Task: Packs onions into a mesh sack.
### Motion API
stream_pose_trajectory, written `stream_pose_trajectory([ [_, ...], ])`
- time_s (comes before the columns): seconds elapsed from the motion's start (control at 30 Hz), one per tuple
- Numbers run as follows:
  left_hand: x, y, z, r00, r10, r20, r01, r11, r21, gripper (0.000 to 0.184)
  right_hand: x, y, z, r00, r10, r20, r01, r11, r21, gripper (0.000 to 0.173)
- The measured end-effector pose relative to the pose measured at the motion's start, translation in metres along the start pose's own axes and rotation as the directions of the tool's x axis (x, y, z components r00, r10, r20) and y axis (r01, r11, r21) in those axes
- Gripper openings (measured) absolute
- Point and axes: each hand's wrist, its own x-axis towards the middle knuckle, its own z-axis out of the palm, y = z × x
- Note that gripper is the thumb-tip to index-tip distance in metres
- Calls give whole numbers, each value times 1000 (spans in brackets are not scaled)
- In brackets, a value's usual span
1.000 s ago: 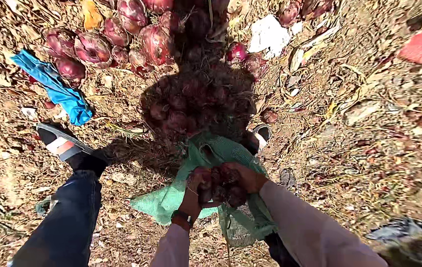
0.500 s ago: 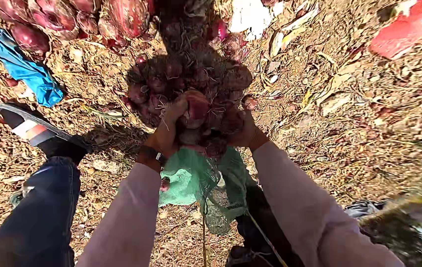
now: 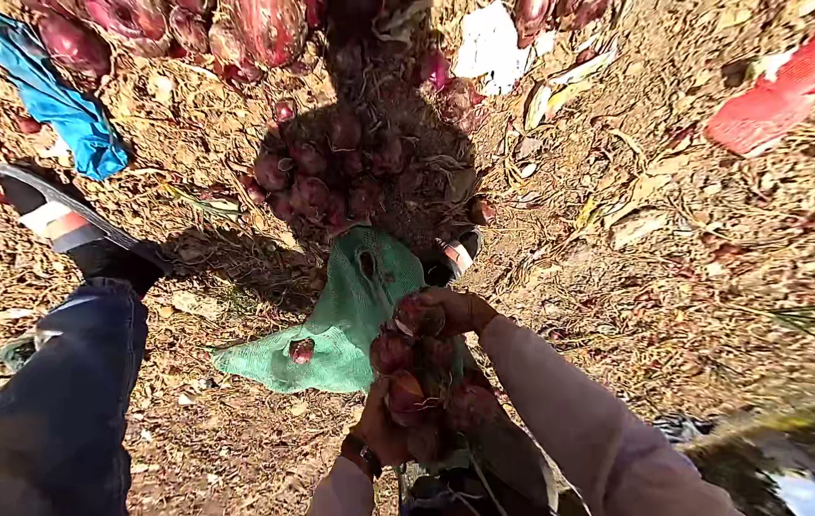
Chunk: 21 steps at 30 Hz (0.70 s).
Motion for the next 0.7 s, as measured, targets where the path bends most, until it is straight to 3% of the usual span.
stream_pose_trajectory([
  [0.07, -10, 8, -25, 984, -175, -12, 175, 980, 96, 73, 13, -15, 14, 987, 160, 17, -160, 987, -36, 46],
  [0.1, -15, 19, -36, 954, -299, -39, 299, 924, 239, 65, 16, -25, 24, 970, 242, 2, -241, 969, -61, 38],
  [0.13, -20, 34, -45, 902, -417, -112, 424, 803, 418, 56, 19, -38, 36, 954, 298, -31, -300, 946, -121, 32],
  [0.17, -23, 56, -55, 846, -504, -176, 495, 616, 613, 47, 21, -58, 54, 933, 350, -84, -360, 907, -220, 30],
  [0.2, -26, 90, -66, 781, -576, -241, 535, 417, 735, 47, 28, -74, 69, 908, 390, -153, -419, 857, -300, 30],
  [0.23, -34, 131, -60, 740, -561, -370, 569, 230, 789, 51, 37, -83, 79, 882, 416, -220, -469, 810, -351, 30],
  [0.27, -48, 156, -26, 720, -334, -608, 660, 58, 749, 50, 49, -86, 85, 857, 434, -279, -513, 768, -382, 29],
  [0.3, -55, 164, 8, 628, 39, -778, 778, -8, 628, 47, 62, -84, 85, 838, 444, -317, -544, 734, -407, 34],
  [0.37, -42, 231, 3, 564, 315, -764, 826, -237, 512, 62, 93, -63, 70, 833, 432, -346, -552, 685, -475, 60],
  [0.4, -41, 263, 5, 552, 423, -719, 834, -282, 474, 73, 111, -43, 55, 857, 368, -360, -513, 665, -542, 74],
  [0.47, -43, 308, 22, 519, 584, -625, 853, -303, 425, 93, 141, -12, 28, 891, 208, -404, -445, 584, -680, 89],
  [0.5, -47, 321, 30, 525, 641, -560, 847, -323, 423, 94, 147, -1, 22, 858, 116, -500, -487, 493, -721, 91],
  [0.53, -53, 332, 37, 561, 661, -498, 821, -367, 438, 89, 147, 6, 21, 790, 13, -613, -573, 370, -731, 93],
  [0.6, -71, 343, 49, 702, 626, -338, 670, -422, 611, 65, 128, 5, 24, 657, -92, -748, -729, 175, -662, 88],
  [0.63, -81, 344, 55, 760, 599, -254, 526, -336, 781, 47, 116, 8, 20, 608, -179, -774, -767, 121, -631, 81],
  [0.67, -90, 345, 60, 770, 611, -183, 323, -125, 938, 31, 104, 6, 14, 575, -265, -774, -786, 84, -612, 74],
  [0.7, -96, 347, 63, 715, 674, -186, 79, 187, 979, 27, 93, 3, 5, 554, -319, -769, -801, 49, -597, 67],
])
